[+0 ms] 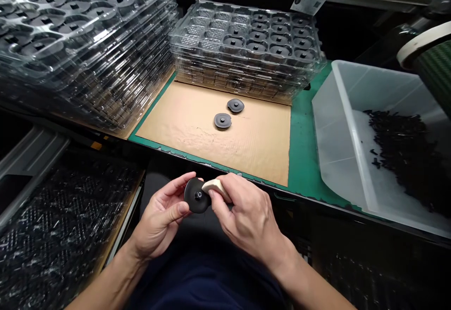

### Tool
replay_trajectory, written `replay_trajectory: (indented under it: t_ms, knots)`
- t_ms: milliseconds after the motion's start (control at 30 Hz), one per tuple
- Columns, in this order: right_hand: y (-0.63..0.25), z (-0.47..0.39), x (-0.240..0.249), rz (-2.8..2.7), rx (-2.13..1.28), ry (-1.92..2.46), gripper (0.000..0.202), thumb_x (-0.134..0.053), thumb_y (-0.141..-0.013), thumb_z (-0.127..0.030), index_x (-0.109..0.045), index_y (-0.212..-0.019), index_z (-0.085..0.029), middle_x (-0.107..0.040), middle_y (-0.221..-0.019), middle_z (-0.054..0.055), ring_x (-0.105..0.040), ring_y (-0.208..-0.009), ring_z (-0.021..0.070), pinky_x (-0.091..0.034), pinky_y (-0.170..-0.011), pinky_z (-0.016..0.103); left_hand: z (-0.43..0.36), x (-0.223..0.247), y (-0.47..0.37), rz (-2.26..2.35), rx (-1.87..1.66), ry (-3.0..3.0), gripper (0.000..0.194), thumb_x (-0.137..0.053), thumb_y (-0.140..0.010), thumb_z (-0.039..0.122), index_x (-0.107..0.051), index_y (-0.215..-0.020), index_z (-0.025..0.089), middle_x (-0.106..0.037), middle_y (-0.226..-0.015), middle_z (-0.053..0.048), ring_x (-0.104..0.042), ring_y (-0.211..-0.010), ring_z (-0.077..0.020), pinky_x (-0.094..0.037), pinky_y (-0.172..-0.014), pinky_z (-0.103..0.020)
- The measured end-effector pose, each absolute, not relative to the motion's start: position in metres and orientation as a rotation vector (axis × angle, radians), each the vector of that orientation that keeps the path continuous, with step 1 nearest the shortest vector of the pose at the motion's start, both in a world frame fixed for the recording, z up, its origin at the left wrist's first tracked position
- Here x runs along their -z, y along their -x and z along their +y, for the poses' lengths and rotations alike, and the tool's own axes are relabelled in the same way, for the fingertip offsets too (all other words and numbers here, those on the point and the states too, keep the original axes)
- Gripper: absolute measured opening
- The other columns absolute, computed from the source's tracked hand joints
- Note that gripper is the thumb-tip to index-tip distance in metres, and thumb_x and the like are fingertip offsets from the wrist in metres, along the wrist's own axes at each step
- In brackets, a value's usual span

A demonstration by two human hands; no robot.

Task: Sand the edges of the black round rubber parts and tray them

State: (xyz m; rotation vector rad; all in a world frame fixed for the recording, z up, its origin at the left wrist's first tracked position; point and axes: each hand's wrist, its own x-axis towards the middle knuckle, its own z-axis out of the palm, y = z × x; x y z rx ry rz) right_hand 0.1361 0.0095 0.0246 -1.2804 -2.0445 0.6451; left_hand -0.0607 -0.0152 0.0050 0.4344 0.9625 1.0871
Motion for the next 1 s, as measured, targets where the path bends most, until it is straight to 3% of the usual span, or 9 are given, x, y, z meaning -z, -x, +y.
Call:
replay_trajectory:
  t_ms: [200,367,467,567,667,733,900,1000]
  knots:
    - [-0.138,0.008,-0.026,-2.185,-0.695,1.115,0.022,-0.045,-0.11,-0.02,-0.06,-0.095,-0.016,-0.057,-0.086,0.004,-0.049,-0.077,0.0199,-0.036,-0.075,0.035,-0.026,0.008,0.066,0.82,-0.911,-0.379,0.042,-0.084,-0.085,0.031,-0.078,-0.126,0.025,-0.077,-0.123,-0.011,-0.071,-0.109,-0.0216,-0.058,-0.092,-0.025]
    - [-0.141,0.014,-0.026,-2.093,-0.875,0.982,0.02,-0.047,-0.111,-0.021,-0.065,-0.104,-0.016,-0.062,-0.094,0.006,-0.056,-0.083,0.0201,-0.043,-0.078,0.033,-0.03,0.011,0.061,0.679,-0.864,-0.336,0.038,-0.081,-0.088,0.029,-0.078,-0.125,0.021,-0.078,-0.115,-0.011,-0.071,-0.095,-0.0162,-0.059,-0.085,-0.022]
    - [-0.149,0.018,-0.021,-1.867,-0.953,0.995,0.016,-0.05,-0.108,-0.019,-0.065,-0.113,-0.017,-0.065,-0.103,0.005,-0.061,-0.09,0.0181,-0.047,-0.082,0.029,-0.025,0.005,0.055,0.704,-0.875,-0.292,0.041,-0.079,-0.088,0.026,-0.075,-0.129,0.023,-0.074,-0.124,-0.011,-0.07,-0.098,-0.0209,-0.065,-0.084,-0.035]
    - [-0.159,0.015,-0.012,-1.692,-0.985,1.146,0.021,-0.053,-0.104,-0.021,-0.063,-0.122,-0.019,-0.066,-0.105,0.003,-0.062,-0.087,0.016,-0.047,-0.079,0.026,-0.015,-0.001,0.052,0.835,-0.874,-0.282,0.037,-0.071,-0.094,0.028,-0.074,-0.13,0.018,-0.075,-0.117,-0.014,-0.069,-0.093,-0.0242,-0.068,-0.073,-0.043]
    - [-0.165,0.004,0.001,-1.672,-1.186,1.237,0.019,-0.05,-0.106,-0.026,-0.067,-0.107,-0.018,-0.065,-0.092,0.001,-0.058,-0.076,0.0148,-0.043,-0.069,0.025,-0.008,-0.003,0.05,0.973,-0.872,-0.289,0.033,-0.065,-0.097,0.024,-0.074,-0.128,0.014,-0.076,-0.114,-0.017,-0.072,-0.095,-0.0263,-0.068,-0.066,-0.037]
    - [-0.162,-0.005,0.009,-1.681,-1.332,1.271,0.029,-0.048,-0.11,-0.032,-0.066,-0.092,-0.017,-0.06,-0.078,-0.001,-0.053,-0.067,0.0133,-0.039,-0.063,0.024,-0.006,-0.003,0.048,1.013,-0.878,-0.285,0.034,-0.064,-0.096,0.02,-0.073,-0.129,0.014,-0.076,-0.119,-0.019,-0.073,-0.101,-0.0292,-0.067,-0.066,-0.035]
    - [-0.147,-0.02,0.024,-1.656,-1.468,1.156,0.044,-0.044,-0.115,-0.042,-0.061,-0.083,-0.016,-0.056,-0.077,-0.001,-0.049,-0.068,0.0123,-0.035,-0.064,0.024,-0.009,-0.001,0.04,1.036,-0.94,-0.322,0.035,-0.069,-0.095,0.02,-0.072,-0.13,0.016,-0.076,-0.124,-0.018,-0.071,-0.117,-0.0303,-0.065,-0.087,-0.035]
    - [-0.142,-0.021,0.022,-1.598,-1.452,1.135,0.046,-0.042,-0.116,-0.043,-0.058,-0.082,-0.016,-0.054,-0.079,0.0,-0.048,-0.069,0.0127,-0.036,-0.065,0.024,-0.011,-0.004,0.038,0.988,-0.941,-0.351,0.044,-0.075,-0.091,0.02,-0.069,-0.134,0.019,-0.073,-0.131,-0.017,-0.066,-0.127,-0.0315,-0.063,-0.093,-0.034]
